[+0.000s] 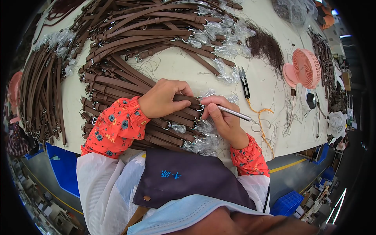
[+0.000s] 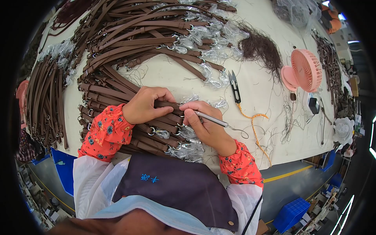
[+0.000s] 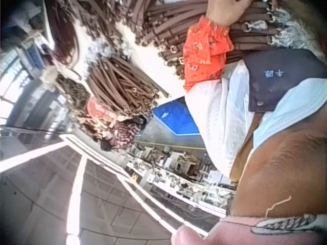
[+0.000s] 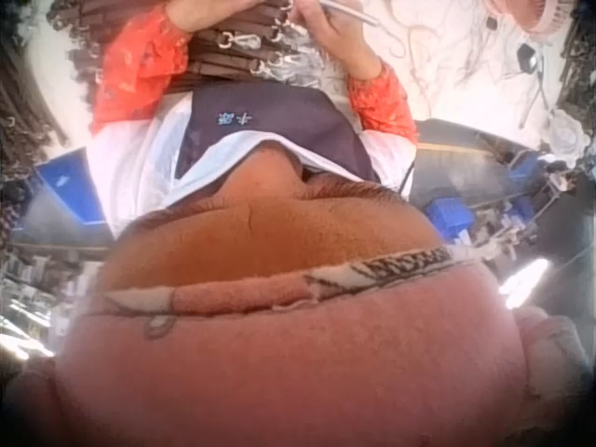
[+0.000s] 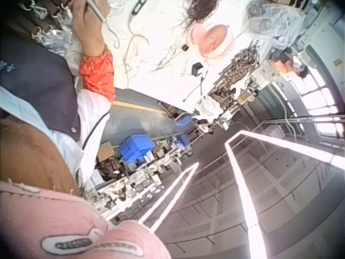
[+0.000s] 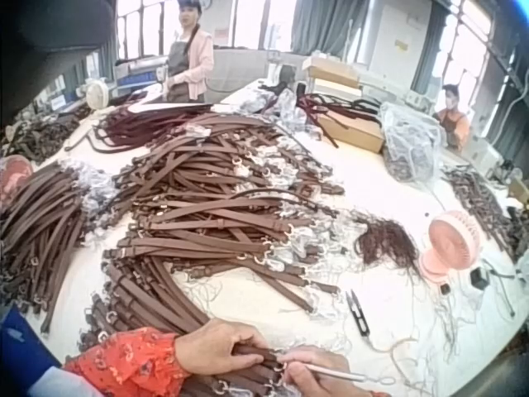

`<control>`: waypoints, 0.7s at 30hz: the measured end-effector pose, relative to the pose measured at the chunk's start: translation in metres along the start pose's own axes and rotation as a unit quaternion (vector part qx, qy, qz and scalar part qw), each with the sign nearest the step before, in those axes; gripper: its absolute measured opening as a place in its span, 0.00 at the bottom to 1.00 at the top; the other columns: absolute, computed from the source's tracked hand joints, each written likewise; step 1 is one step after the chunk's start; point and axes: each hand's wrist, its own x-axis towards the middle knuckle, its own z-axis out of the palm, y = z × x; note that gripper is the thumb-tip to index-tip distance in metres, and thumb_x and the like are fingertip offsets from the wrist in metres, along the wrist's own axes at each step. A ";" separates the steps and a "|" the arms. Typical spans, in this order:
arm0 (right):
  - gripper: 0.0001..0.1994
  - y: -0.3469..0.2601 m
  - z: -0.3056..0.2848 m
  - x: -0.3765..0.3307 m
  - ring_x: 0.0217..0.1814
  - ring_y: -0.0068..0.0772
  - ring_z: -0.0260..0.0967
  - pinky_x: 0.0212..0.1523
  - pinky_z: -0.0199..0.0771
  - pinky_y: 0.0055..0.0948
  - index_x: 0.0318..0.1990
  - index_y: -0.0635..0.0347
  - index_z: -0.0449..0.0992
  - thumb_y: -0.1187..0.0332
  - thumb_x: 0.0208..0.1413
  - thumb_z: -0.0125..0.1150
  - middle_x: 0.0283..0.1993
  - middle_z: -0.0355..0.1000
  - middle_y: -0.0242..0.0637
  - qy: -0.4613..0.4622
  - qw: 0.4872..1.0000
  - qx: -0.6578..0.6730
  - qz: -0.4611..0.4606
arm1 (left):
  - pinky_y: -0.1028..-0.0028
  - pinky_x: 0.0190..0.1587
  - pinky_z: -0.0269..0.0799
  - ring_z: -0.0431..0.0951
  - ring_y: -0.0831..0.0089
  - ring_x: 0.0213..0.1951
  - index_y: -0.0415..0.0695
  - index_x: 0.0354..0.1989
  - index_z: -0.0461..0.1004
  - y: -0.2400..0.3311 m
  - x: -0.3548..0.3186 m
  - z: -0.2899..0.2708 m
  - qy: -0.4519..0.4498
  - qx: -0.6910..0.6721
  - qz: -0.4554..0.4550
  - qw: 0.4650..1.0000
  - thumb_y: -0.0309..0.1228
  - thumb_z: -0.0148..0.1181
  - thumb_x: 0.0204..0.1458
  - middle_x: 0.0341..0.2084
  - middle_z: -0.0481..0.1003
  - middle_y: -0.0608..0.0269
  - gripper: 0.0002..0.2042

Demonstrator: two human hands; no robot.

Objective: The recorder is assembling small leather straps with metal hardware using a hook-like tool to pull threads or secure components.

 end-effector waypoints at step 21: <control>0.09 -0.001 -0.001 0.002 0.27 0.21 0.71 0.30 0.69 0.21 0.43 0.63 0.75 0.68 0.64 0.51 0.27 0.73 0.35 0.005 1.000 -0.007 -0.001 | 0.71 0.34 0.74 0.80 0.63 0.31 0.37 0.36 0.76 -0.001 0.002 0.000 0.004 -0.004 0.006 1.000 0.27 0.64 0.47 0.29 0.79 0.53 0.09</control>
